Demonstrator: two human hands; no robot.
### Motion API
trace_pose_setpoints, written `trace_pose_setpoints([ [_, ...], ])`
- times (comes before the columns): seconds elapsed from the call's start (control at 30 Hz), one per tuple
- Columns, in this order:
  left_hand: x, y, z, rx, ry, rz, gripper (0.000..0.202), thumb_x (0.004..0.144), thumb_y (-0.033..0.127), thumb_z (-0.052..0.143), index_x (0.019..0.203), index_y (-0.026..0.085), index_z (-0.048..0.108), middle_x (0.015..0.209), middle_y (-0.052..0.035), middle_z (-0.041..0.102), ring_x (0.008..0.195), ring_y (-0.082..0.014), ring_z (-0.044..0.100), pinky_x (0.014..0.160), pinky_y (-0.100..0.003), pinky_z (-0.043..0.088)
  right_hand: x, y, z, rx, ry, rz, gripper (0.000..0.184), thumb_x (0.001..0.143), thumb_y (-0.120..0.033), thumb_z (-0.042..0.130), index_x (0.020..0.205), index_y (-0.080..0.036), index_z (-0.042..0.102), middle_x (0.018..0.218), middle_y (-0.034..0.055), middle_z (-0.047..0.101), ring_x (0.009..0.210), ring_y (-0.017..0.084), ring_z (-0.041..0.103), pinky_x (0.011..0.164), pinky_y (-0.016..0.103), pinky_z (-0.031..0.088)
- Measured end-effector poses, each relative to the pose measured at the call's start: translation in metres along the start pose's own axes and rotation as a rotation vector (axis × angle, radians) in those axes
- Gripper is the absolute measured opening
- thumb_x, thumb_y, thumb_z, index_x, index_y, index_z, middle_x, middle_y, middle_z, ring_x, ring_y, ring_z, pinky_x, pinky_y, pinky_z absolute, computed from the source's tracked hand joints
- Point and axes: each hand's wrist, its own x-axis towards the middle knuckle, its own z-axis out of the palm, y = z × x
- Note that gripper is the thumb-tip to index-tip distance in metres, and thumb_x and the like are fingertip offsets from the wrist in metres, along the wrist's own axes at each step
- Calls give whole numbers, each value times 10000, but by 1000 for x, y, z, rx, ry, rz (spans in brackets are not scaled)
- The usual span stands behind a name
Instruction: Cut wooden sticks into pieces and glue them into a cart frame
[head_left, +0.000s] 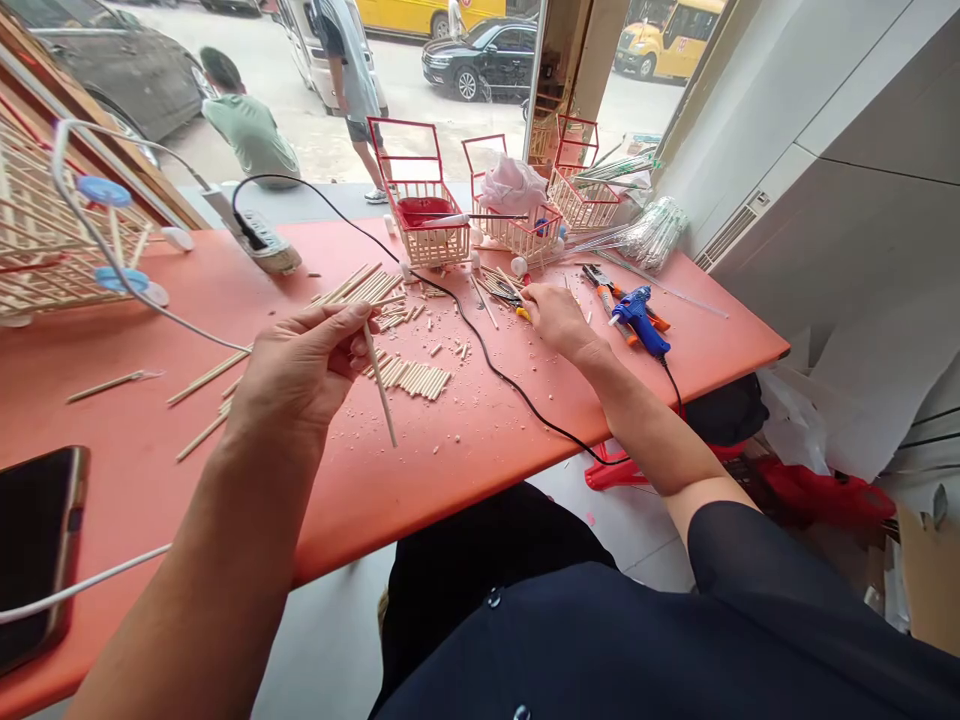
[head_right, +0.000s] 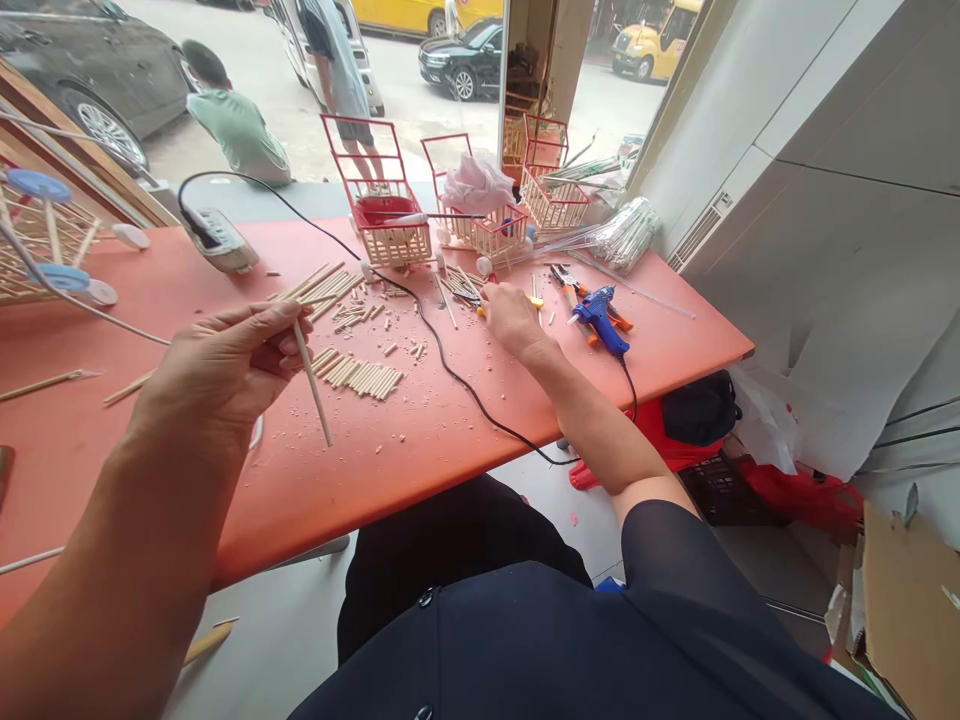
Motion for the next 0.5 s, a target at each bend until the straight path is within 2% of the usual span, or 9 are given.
trace_pose_setpoints([
  [0.13, 1, -1, -1, -5, 7, 7, 156, 749, -34, 793, 651, 87, 807, 595, -63, 689, 473, -67, 532, 452, -166, 413, 6, 11, -1, 160, 136, 36, 280, 1124, -186, 580, 1255, -158, 827, 1290, 156, 866, 1149, 275, 765, 1031, 374, 545],
  [0.27, 4, -4, -6, -5, -5, 9, 157, 733, -26, 816, 647, 102, 793, 602, -67, 699, 478, -75, 534, 446, -170, 416, 9, 23, -16, 218, 217, 35, 235, 1079, -170, 631, 1177, -162, 845, 1212, 135, 877, 1100, 259, 768, 1028, 365, 555],
  [0.37, 6, -6, -8, -11, -29, 21, 152, 709, -14, 858, 658, 114, 794, 593, -56, 690, 474, -81, 538, 441, -175, 422, 7, 22, -24, 186, 168, 22, 241, 1063, -174, 653, 1169, -148, 868, 1205, 144, 878, 1104, 270, 771, 1031, 374, 556],
  [0.5, 6, -6, -7, -14, -31, 17, 154, 700, -16, 858, 652, 113, 789, 606, -56, 701, 469, -75, 541, 441, -169, 430, 1, 2, -20, 106, 28, -30, 280, 1063, -141, 642, 1204, -128, 883, 1225, 151, 883, 1160, 267, 783, 1058, 347, 545],
])
